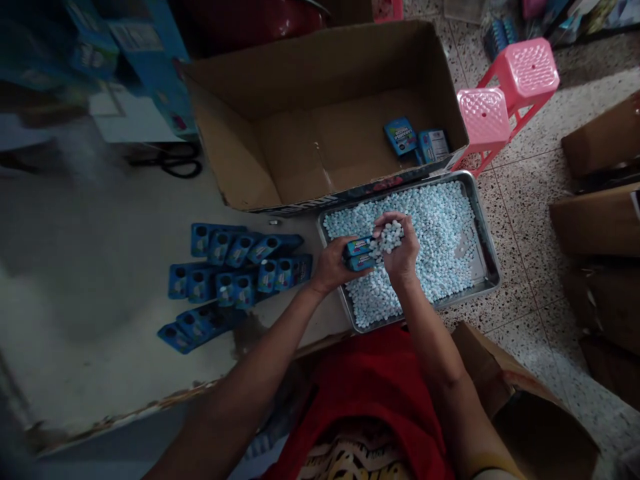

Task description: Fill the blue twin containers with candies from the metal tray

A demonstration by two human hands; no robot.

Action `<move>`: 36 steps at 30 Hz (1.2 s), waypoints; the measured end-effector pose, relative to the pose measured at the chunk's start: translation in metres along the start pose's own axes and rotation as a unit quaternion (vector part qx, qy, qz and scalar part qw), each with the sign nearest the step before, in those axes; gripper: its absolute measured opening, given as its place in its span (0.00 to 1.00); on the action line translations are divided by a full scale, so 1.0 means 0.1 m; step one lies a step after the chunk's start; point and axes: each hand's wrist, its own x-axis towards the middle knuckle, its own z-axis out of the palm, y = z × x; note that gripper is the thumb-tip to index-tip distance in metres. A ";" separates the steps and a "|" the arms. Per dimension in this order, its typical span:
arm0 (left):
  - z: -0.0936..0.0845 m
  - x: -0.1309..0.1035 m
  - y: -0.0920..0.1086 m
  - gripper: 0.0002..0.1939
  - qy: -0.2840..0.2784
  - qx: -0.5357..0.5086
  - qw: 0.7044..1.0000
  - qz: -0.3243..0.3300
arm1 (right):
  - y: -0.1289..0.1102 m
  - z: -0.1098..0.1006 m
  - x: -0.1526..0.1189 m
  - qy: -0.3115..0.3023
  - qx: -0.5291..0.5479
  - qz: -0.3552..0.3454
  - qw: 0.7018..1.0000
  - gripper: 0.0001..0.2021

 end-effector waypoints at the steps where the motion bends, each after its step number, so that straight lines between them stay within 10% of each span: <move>1: 0.01 -0.03 -0.03 0.39 0.006 -0.008 1.000 -0.002 | 0.01 0.03 0.00 -0.007 0.001 -0.003 1.000 0.25; 9: 0.08 -0.11 -0.01 0.35 0.012 -0.030 0.999 -0.009 | 0.06 0.03 -0.16 -0.110 -0.019 -0.062 0.992 0.24; 14: -0.03 -0.06 0.07 0.35 0.041 -0.093 0.994 -0.035 | 0.00 -0.69 -0.01 -0.021 -0.165 -0.143 0.976 0.21; 20: 0.21 -0.03 0.09 0.41 0.035 -0.188 0.979 -0.070 | 0.13 -1.62 0.54 0.166 -0.670 -0.171 0.703 0.31; 23: 0.35 -0.02 0.06 0.41 0.063 -0.206 0.971 -0.100 | 0.36 -1.53 0.67 0.184 -0.714 -0.169 0.654 0.35; 26: 0.32 -0.03 0.00 0.41 0.068 -0.191 0.974 -0.104 | 0.52 -1.30 0.65 0.175 -0.668 -0.161 0.705 0.26; 32: 0.03 0.08 -0.05 0.38 0.068 -0.085 0.993 -0.042 | 0.30 -1.01 0.43 0.125 -0.241 0.033 0.962 0.15; 36: -0.10 0.13 0.06 0.35 0.025 -0.023 0.999 0.020 | 0.02 -0.63 0.19 -0.001 0.053 0.116 0.992 0.16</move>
